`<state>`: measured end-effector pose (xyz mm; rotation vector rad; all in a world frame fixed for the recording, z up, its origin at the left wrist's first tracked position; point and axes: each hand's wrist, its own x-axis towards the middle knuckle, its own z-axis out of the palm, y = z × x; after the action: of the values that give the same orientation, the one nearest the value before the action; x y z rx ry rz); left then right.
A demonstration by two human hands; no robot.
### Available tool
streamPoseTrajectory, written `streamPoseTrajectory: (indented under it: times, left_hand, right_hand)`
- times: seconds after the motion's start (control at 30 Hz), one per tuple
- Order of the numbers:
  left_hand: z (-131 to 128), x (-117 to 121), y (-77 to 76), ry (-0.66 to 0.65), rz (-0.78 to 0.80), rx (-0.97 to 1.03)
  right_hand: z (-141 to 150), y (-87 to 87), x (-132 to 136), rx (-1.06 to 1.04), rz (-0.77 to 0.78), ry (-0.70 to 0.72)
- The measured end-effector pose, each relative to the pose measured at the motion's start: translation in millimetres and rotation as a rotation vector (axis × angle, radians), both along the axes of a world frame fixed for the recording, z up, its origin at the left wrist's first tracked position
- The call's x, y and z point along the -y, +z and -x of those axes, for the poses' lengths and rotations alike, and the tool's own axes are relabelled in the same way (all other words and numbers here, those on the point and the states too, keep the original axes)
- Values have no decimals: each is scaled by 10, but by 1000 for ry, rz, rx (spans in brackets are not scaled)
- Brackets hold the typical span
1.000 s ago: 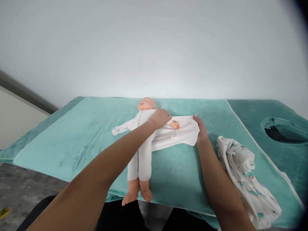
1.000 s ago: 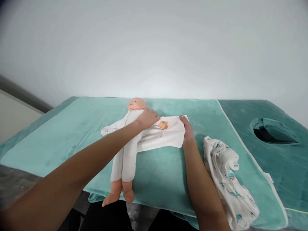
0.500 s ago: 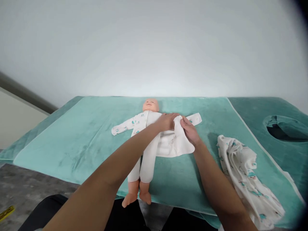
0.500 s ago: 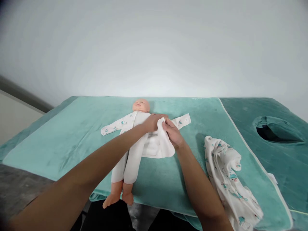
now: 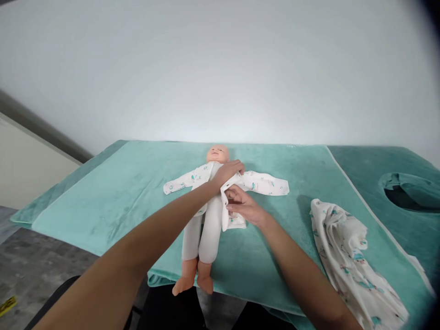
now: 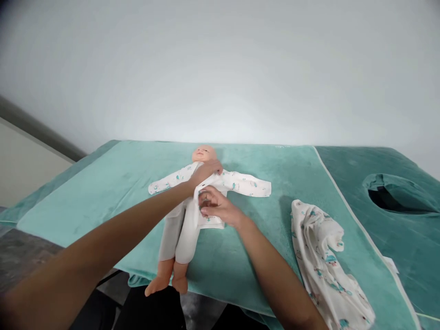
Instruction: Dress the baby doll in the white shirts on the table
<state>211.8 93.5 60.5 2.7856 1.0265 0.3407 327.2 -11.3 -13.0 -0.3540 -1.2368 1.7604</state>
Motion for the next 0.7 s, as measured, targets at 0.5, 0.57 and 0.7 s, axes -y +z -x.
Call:
streamPoseTrajectory:
  times: [0.5,0.57,0.7]
  left_hand:
    - [781,-90,75,367,-225,-85]
    - [754,-94,65,408,-185,-72]
    - [630,120,36,342,-146,-90]
  right_hand:
    - [-182,-240,-197,489,-63,-658]
    - [-216,-311,-260,710,-118,-785]
    - [-299,-356,-318,1117,-308,-857]
